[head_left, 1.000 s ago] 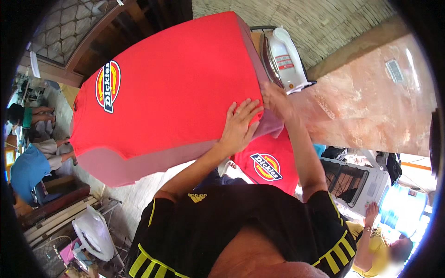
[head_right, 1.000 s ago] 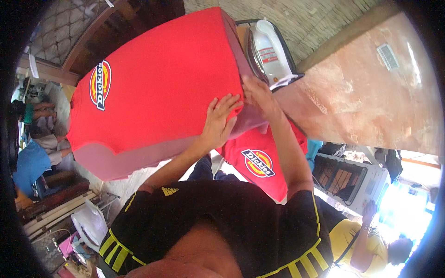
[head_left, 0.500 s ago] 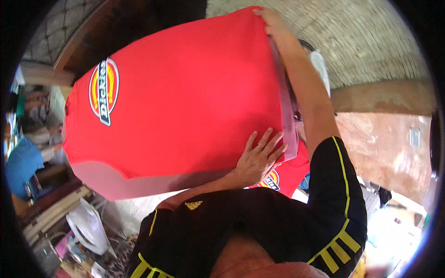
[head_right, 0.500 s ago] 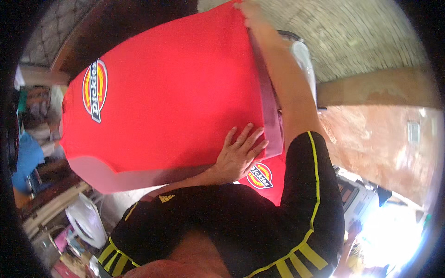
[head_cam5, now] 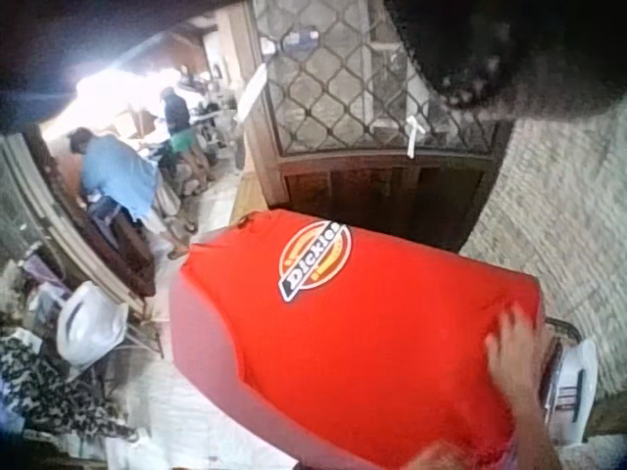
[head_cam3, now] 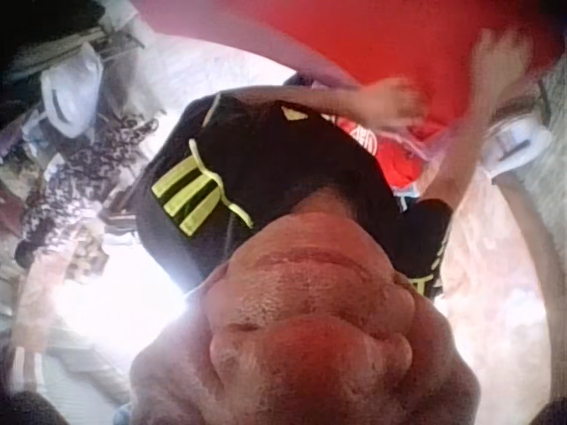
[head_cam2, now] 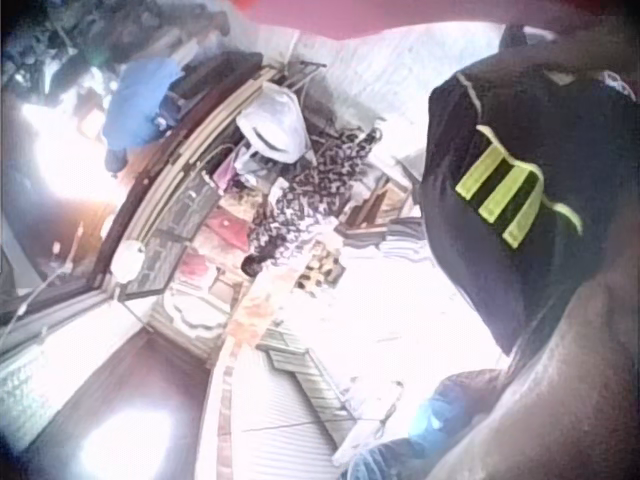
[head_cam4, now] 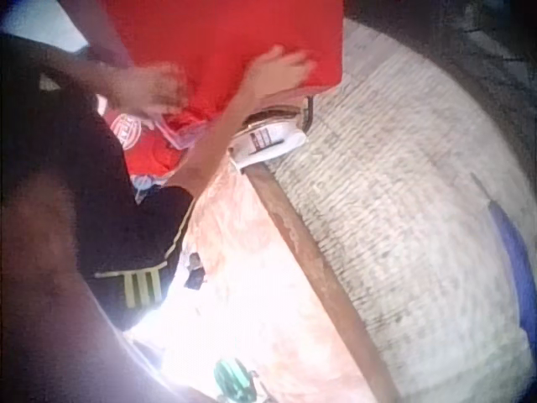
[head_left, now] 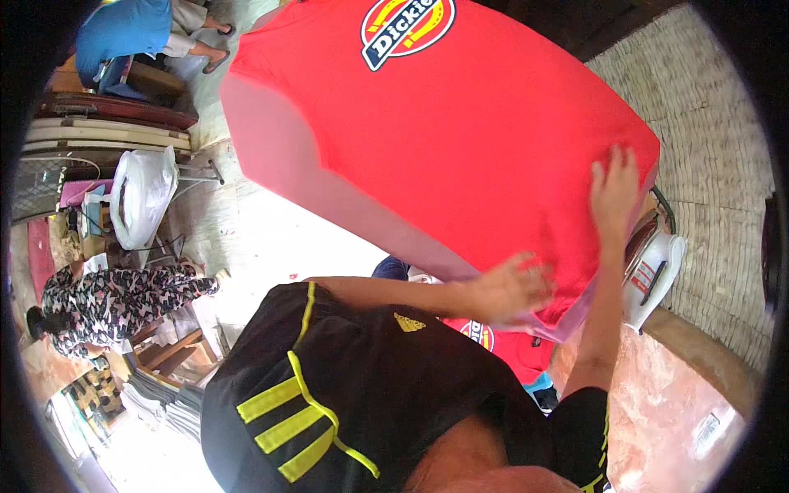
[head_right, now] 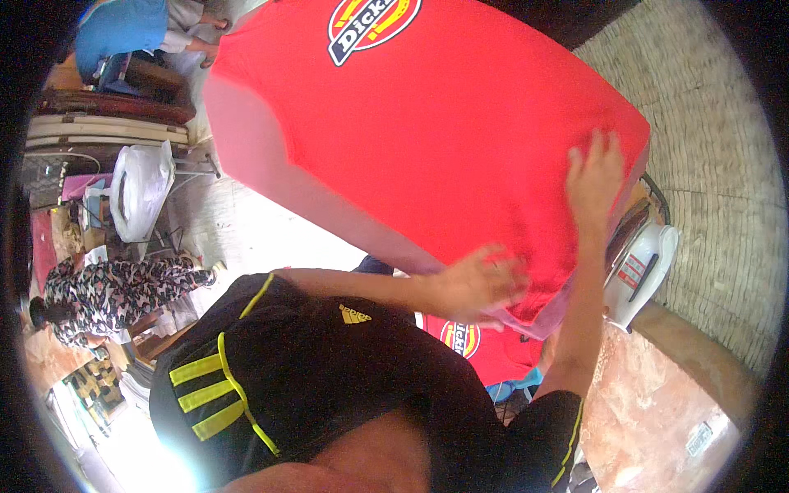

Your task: The person irons a red t-shirt on a small ironing board using a white electric iron. They repeatedly smooth the fabric, reposition the shirt, and press different sections including the logo area and sleeves. The person adjusts the shirt multiple times to ensure even coverage and continues ironing until the end of the clip.

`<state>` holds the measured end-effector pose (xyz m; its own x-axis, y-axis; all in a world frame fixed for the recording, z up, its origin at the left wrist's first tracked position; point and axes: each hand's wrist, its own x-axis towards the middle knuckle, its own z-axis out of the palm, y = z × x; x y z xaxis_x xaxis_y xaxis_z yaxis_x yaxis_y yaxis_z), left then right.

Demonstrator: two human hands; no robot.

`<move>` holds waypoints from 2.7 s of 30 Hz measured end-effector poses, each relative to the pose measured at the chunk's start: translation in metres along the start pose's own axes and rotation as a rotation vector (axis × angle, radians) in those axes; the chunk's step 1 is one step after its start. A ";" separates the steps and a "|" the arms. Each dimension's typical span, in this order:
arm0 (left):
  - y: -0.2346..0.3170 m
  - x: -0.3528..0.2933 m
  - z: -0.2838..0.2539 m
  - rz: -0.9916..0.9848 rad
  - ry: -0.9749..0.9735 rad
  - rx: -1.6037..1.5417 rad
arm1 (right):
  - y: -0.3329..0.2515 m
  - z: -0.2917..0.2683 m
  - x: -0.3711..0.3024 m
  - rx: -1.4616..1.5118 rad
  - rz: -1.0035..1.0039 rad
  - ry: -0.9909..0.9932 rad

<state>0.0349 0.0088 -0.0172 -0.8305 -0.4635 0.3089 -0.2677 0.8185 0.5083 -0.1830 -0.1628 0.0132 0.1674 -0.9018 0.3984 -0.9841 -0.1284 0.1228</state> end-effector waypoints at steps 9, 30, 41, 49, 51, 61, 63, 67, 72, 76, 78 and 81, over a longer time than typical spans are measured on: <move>-0.168 -0.119 -0.170 -0.845 0.380 0.678 | -0.091 -0.039 -0.089 0.081 0.082 -0.137; -0.319 -0.259 -0.298 -1.299 0.670 0.777 | -0.097 -0.048 -0.089 0.089 0.112 -0.193; -0.367 -0.288 -0.322 -1.148 0.336 1.101 | -0.105 -0.039 -0.078 0.089 0.101 -0.154; -0.170 -0.149 -0.214 -0.509 0.198 0.557 | -0.153 -0.024 -0.080 -0.070 0.407 -0.095; -0.155 -0.140 -0.190 -0.528 0.101 0.567 | -0.158 -0.030 -0.084 -0.011 0.345 -0.123; -0.159 -0.138 -0.179 -0.471 0.073 0.675 | -0.073 -0.071 -0.163 -0.010 0.280 -0.082; -0.162 -0.135 -0.177 -0.458 0.067 0.673 | -0.045 -0.069 -0.172 -0.040 0.227 -0.044; -0.156 -0.143 -0.181 -0.493 0.057 0.692 | -0.005 -0.121 -0.140 0.015 0.204 0.253; -0.153 -0.137 -0.183 -0.496 0.058 0.667 | 0.112 -0.091 -0.147 0.235 0.516 0.072; -0.151 -0.132 -0.181 -0.508 0.069 0.652 | 0.139 -0.096 -0.124 0.868 0.797 -0.082; -0.149 -0.138 -0.184 -0.529 0.067 0.661 | 0.128 -0.111 -0.114 1.025 0.892 -0.180; -0.155 -0.139 -0.183 -0.506 0.079 0.663 | 0.103 -0.137 -0.114 0.889 0.860 -0.172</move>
<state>0.2814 -0.1156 0.0085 -0.5027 -0.8309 0.2385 -0.8513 0.5238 0.0302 -0.2955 -0.0172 0.1050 -0.4936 -0.8652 -0.0877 -0.4807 0.3556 -0.8016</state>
